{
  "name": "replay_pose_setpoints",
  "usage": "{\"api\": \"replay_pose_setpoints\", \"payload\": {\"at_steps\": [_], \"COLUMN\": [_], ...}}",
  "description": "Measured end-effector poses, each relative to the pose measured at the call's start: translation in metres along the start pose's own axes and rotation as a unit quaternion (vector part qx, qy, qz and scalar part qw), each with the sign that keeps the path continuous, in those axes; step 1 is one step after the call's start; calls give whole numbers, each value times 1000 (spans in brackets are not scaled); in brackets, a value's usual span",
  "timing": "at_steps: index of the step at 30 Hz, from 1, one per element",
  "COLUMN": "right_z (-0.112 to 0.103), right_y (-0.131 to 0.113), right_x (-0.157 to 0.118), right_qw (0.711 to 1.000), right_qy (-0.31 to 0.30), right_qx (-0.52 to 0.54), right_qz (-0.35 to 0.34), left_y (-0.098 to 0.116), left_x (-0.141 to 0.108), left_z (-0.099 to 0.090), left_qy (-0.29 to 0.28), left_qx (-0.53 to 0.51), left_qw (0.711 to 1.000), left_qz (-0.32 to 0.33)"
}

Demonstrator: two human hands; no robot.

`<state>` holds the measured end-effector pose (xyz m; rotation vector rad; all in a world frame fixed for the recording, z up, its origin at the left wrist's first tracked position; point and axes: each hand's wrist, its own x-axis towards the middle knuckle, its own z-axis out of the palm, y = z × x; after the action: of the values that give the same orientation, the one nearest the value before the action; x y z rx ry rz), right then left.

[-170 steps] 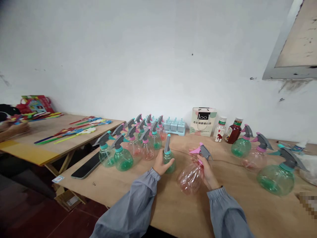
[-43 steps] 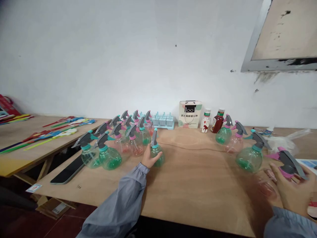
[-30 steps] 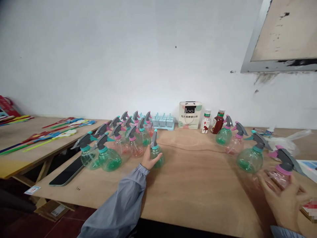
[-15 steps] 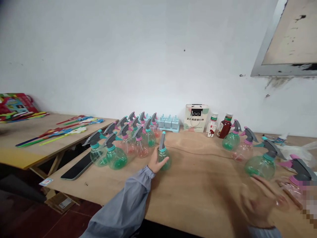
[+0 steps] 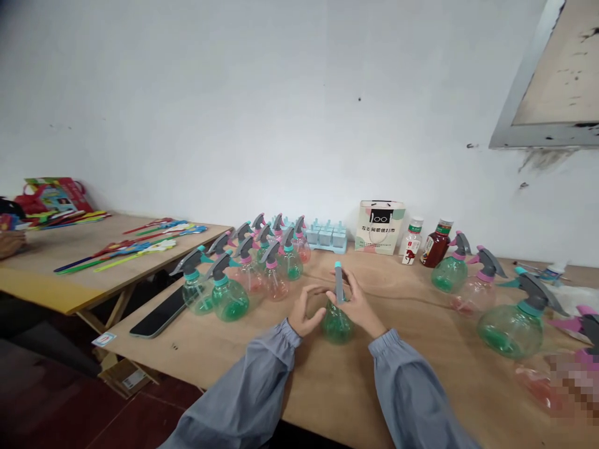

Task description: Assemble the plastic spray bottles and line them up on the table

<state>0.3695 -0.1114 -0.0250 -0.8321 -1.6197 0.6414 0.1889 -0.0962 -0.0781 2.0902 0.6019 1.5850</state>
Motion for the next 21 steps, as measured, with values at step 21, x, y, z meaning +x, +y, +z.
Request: {"api": "replay_pose_setpoints", "payload": {"at_steps": [21], "right_z": [9], "right_y": [-5], "right_x": [-31], "right_qw": [997], "right_qy": [18], "right_qx": [-74], "right_qz": [13], "left_y": [-24], "left_x": [29], "left_z": [-72], "left_qy": [224], "left_qx": [366], "left_qw": [850], "left_qz": [-307]}}
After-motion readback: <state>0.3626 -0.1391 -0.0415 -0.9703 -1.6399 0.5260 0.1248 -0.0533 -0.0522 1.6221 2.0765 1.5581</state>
